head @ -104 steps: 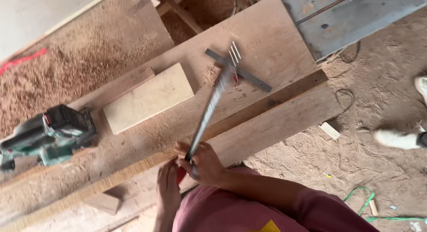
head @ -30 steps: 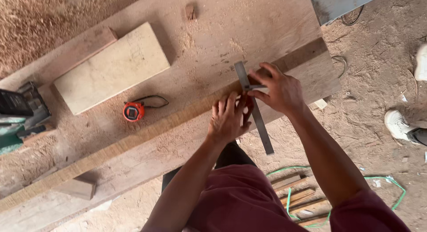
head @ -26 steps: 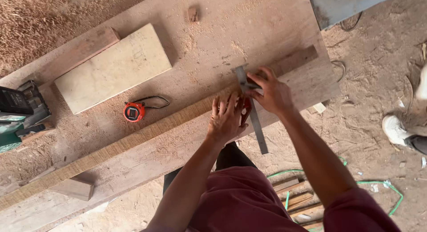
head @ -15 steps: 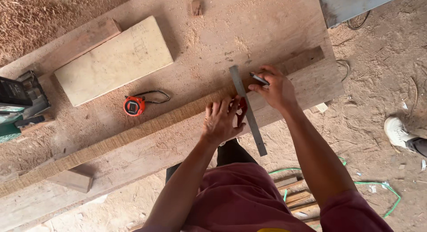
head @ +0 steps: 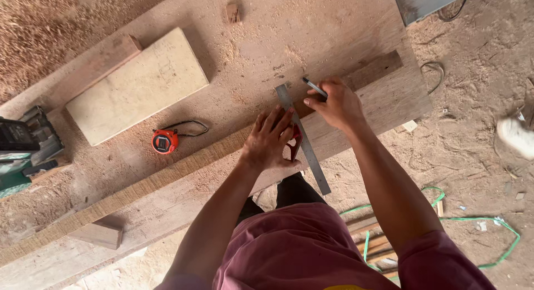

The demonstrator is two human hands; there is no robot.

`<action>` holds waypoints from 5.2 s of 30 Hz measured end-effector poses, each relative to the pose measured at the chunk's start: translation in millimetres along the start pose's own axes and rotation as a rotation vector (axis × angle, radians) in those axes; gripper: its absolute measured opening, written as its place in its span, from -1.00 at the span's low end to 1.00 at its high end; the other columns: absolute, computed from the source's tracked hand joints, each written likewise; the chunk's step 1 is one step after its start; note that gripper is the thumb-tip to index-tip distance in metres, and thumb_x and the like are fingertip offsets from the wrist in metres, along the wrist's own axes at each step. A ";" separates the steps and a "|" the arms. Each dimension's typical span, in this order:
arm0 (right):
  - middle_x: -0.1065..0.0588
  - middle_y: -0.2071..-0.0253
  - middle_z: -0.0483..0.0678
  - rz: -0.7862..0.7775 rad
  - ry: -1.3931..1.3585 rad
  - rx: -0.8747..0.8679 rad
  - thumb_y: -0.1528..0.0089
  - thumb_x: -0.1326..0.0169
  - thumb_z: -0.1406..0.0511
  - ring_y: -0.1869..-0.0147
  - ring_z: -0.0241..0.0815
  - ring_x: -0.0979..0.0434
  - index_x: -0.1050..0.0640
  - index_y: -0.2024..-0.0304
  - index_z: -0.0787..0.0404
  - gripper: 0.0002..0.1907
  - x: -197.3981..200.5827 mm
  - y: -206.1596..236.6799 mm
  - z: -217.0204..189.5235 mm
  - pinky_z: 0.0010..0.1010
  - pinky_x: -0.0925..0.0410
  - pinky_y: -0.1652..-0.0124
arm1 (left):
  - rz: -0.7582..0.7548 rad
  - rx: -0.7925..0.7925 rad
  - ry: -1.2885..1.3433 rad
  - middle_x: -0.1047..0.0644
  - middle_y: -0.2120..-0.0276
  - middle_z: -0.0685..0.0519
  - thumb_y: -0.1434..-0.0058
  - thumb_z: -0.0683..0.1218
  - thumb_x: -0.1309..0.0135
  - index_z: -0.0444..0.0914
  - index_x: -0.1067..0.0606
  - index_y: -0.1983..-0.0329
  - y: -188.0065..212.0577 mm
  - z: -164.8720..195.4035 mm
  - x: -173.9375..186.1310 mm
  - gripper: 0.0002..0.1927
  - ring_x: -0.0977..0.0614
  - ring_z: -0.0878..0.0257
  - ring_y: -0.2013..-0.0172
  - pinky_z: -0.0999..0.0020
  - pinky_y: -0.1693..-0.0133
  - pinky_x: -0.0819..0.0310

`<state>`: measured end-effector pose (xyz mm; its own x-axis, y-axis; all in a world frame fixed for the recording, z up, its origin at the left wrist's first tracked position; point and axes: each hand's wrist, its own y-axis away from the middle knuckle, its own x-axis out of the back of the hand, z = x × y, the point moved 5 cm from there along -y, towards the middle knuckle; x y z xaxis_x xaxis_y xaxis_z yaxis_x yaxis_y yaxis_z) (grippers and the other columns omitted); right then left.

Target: The person measures a wooden plank with a tape measure and square, then marks cut lines with a pen. They repeat the process on another plank, using a metal ruler to draw straight lines. The person also uses a circular saw to cut a plank along a marked line.

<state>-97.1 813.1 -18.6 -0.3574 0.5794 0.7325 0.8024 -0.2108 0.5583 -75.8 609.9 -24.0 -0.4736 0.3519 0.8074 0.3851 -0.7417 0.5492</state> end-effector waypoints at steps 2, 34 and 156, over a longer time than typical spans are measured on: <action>-0.42 -0.12 -0.16 0.036 -0.001 0.036 -0.25 -0.20 -0.02 0.31 -0.39 -0.40 -0.62 -0.02 0.02 -0.60 -0.1 1.1 -2.2 -0.49 -0.32 0.42 | 0.016 0.000 0.007 0.14 -0.56 -0.04 -0.01 0.67 0.07 -0.13 -0.15 -0.47 0.1 -0.4 3.4 0.15 0.16 -0.06 -0.52 -0.17 -0.45 0.27; -0.56 0.45 -0.03 0.214 -0.930 0.654 -0.49 0.05 0.17 0.55 -0.40 -0.52 -0.59 0.24 0.24 -0.66 -15.4 -19.6 4.1 -0.55 -0.34 0.60 | 0.177 0.002 0.177 0.02 -0.51 0.03 0.12 0.59 -0.14 -0.06 -0.12 -0.51 -8.8 -7.7 -8.1 0.21 -0.01 -0.05 -0.46 -0.18 -0.38 0.05; -0.57 -0.16 0.21 0.841 0.231 0.739 -0.54 0.02 0.26 -0.25 0.14 -0.62 -0.54 -0.01 0.26 -0.80 -68.5 132.7 -138.3 -0.04 -0.44 -0.24 | 0.731 0.113 0.459 -0.34 -0.10 -0.12 -0.02 0.24 -0.36 -0.22 -0.29 -0.37 354.7 -74.3 -182.3 -0.08 -0.36 -0.03 -0.10 -0.11 -0.15 -0.35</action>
<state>-32.3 636.6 59.2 0.4076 0.2991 0.8628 0.8869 0.0956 -0.4521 88.3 240.3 7.5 -0.3399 -0.4732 0.8127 0.7819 -0.6224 -0.0353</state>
